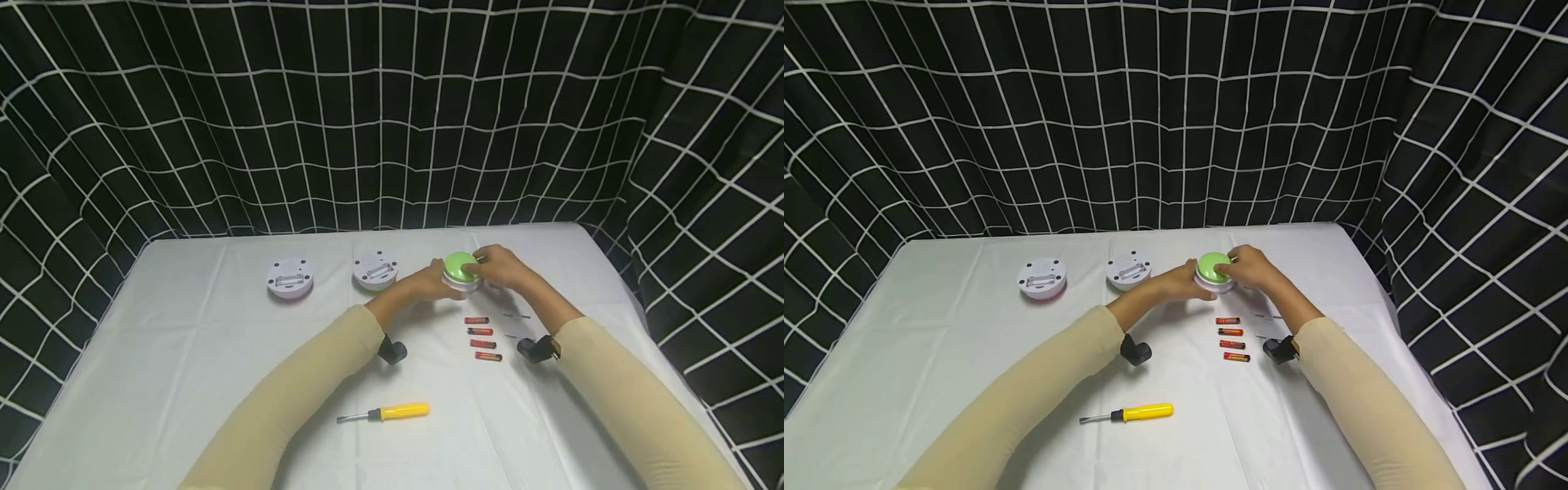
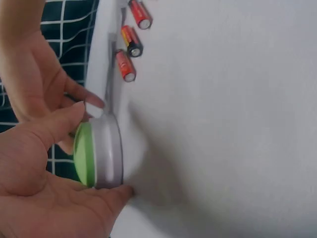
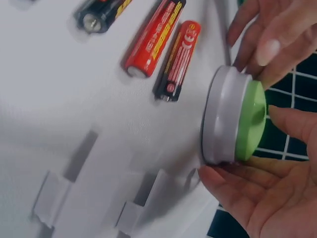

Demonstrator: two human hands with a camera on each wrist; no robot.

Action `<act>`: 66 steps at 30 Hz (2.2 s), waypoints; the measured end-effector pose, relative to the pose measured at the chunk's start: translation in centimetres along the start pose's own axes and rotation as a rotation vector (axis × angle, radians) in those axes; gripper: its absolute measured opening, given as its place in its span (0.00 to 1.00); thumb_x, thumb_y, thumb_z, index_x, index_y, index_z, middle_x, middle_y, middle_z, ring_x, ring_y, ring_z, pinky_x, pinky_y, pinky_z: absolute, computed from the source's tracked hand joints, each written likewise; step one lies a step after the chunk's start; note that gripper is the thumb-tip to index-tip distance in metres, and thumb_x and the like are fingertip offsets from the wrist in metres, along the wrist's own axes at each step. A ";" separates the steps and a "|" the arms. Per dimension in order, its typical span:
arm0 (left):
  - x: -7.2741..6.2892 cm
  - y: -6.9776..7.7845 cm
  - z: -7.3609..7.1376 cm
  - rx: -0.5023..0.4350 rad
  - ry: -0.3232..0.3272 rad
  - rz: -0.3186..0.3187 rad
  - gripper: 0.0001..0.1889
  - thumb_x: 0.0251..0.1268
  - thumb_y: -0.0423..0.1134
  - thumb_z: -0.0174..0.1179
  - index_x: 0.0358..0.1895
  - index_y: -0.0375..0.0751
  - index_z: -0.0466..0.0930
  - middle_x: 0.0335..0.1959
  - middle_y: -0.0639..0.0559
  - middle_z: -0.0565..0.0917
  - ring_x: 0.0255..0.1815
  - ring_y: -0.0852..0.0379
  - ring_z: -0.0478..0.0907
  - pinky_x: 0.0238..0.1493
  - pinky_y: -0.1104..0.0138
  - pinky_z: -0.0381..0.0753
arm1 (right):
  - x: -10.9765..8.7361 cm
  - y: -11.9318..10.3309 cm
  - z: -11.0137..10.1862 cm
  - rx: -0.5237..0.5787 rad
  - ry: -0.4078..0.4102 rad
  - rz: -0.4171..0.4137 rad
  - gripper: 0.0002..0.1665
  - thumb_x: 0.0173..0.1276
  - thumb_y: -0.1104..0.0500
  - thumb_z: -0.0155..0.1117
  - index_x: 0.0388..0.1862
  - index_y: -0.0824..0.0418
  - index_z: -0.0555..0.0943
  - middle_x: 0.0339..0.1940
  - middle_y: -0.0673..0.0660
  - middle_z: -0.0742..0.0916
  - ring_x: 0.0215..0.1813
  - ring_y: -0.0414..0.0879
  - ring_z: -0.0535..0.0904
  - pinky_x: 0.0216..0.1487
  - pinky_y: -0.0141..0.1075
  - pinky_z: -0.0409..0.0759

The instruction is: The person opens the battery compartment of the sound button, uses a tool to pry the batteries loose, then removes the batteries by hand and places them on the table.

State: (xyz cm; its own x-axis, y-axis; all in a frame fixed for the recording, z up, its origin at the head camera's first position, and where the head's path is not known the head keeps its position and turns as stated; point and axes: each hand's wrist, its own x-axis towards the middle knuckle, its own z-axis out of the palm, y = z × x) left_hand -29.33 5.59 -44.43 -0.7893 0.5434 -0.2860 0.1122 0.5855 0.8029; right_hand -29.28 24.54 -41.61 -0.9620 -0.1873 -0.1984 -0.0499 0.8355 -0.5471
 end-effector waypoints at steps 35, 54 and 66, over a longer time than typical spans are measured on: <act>0.1 0.9 0.9 0.169 0.138 0.009 0.50 0.55 0.30 0.74 0.79 0.31 0.54 0.79 0.39 0.61 0.78 0.46 0.60 0.79 0.61 0.57 | -0.5 -0.5 1.1 -0.081 0.109 -0.049 0.49 0.47 0.65 0.83 0.69 0.74 0.72 0.64 0.72 0.80 0.66 0.68 0.75 0.71 0.60 0.69; -2.6 1.7 -1.8 0.294 0.224 0.162 0.47 0.49 0.33 0.79 0.75 0.35 0.65 0.70 0.42 0.75 0.70 0.46 0.73 0.74 0.58 0.69 | -1.8 -1.1 -1.3 -0.101 0.157 -0.256 0.48 0.50 0.55 0.85 0.69 0.68 0.76 0.61 0.67 0.84 0.64 0.63 0.79 0.64 0.58 0.76; -7.4 2.4 -3.1 0.461 0.341 0.255 0.43 0.54 0.37 0.78 0.75 0.42 0.68 0.67 0.47 0.79 0.63 0.47 0.79 0.65 0.59 0.78 | -4.5 -3.1 -1.9 0.098 0.119 -0.333 0.46 0.51 0.55 0.85 0.67 0.69 0.77 0.60 0.67 0.85 0.59 0.61 0.84 0.60 0.53 0.83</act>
State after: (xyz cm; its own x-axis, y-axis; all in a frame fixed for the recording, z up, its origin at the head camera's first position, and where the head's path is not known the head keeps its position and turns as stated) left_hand -25.10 1.09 -38.73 -0.8429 0.5225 0.1289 0.5114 0.7032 0.4940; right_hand -25.27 23.77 -37.40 -0.9222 -0.3746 0.0962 -0.3449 0.6842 -0.6426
